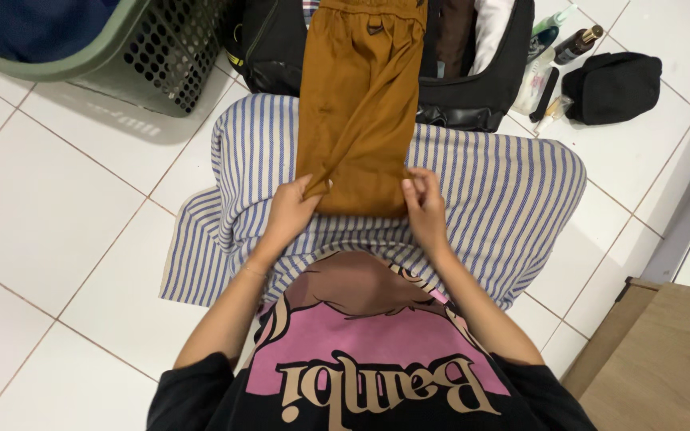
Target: The person folds a white t-shirt and a pair of brown shorts, then places them into a black duffel bag. The person also packs a toiletry bag containing several bottles and tubes into the bag and zips it closed.
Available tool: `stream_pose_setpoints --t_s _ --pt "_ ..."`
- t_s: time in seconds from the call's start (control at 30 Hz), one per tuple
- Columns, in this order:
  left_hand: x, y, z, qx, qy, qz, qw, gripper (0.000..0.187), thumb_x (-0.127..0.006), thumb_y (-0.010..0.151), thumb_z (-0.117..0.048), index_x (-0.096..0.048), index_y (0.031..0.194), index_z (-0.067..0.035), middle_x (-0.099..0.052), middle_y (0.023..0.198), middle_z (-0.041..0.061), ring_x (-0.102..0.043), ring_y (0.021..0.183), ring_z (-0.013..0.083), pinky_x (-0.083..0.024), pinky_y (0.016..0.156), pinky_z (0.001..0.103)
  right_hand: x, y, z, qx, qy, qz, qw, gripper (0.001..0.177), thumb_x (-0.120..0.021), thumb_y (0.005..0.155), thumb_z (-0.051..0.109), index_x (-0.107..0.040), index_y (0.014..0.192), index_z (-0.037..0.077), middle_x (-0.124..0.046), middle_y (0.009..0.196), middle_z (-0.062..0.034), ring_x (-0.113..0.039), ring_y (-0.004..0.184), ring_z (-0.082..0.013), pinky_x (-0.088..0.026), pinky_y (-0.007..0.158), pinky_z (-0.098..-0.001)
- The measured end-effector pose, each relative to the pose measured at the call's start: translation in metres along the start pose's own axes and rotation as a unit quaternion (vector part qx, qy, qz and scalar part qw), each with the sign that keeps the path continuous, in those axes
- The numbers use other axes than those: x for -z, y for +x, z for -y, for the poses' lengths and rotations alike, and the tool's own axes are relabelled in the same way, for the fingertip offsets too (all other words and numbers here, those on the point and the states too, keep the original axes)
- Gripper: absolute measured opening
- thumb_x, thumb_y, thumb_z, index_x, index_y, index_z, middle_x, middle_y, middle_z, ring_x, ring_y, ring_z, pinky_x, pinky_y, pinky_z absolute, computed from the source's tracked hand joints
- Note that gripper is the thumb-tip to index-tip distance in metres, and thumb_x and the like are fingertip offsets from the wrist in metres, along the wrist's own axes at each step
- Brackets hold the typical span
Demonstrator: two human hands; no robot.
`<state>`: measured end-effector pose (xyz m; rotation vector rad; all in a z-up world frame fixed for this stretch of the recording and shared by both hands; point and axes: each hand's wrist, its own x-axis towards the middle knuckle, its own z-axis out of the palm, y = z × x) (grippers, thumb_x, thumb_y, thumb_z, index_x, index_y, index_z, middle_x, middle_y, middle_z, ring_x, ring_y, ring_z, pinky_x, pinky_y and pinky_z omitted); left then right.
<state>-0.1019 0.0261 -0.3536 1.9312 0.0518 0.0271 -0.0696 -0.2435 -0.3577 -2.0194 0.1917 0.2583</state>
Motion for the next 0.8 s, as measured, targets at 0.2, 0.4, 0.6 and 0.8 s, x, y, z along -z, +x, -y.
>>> stream_pose_setpoints --t_s 0.2,0.4,0.6,0.8 --pt "-0.006 0.015 0.008 0.090 -0.029 -0.024 0.995 0.027 -0.070 0.095 -0.025 -0.075 0.101 0.001 -0.076 0.083 0.016 -0.073 0.073 0.0209 -0.053 0.070 0.032 -0.005 -0.039 0.055 0.493 -0.339 -0.041 0.800 0.064 -0.076 0.088 0.036 -0.049 0.140 0.010 -0.057 0.140 -0.0212 -0.048 0.135 -0.0430 -0.029 0.117 -0.0568" --pt "0.002 0.020 -0.012 -0.018 0.013 -0.071 0.997 0.045 -0.078 0.092 -0.021 -0.059 0.122 0.006 -0.073 0.104 0.025 -0.073 0.097 0.0321 -0.055 0.085 0.035 -0.025 -0.018 0.072 0.445 -0.446 0.048 0.775 0.087 -0.081 0.076 0.032 -0.047 0.151 0.003 -0.064 0.122 -0.0143 -0.060 0.120 -0.0296 -0.039 0.117 -0.0523" --pt "0.026 -0.012 -0.073 -0.169 0.189 -0.069 0.965 0.075 -0.081 0.082 -0.030 -0.050 0.141 0.004 -0.056 0.131 0.035 -0.051 0.125 0.0431 -0.047 0.101 0.047 -0.026 -0.005 0.056 0.462 -0.301 0.057 0.832 0.043 -0.070 0.093 0.030 -0.063 0.128 0.005 -0.070 0.101 -0.0128 -0.068 0.101 -0.0292 -0.047 0.105 -0.0429" --pt "0.023 0.001 -0.076 -0.280 0.409 0.031 0.868 0.053 -0.068 0.088 -0.027 -0.058 0.136 -0.008 -0.070 0.113 0.011 -0.062 0.115 0.0295 -0.047 0.104 0.051 -0.018 0.027 0.064 0.353 -0.297 0.217 0.860 0.027 -0.066 0.103 0.031 -0.064 0.099 0.005 -0.070 0.090 -0.0142 -0.067 0.090 -0.0319 -0.050 0.090 -0.0443"
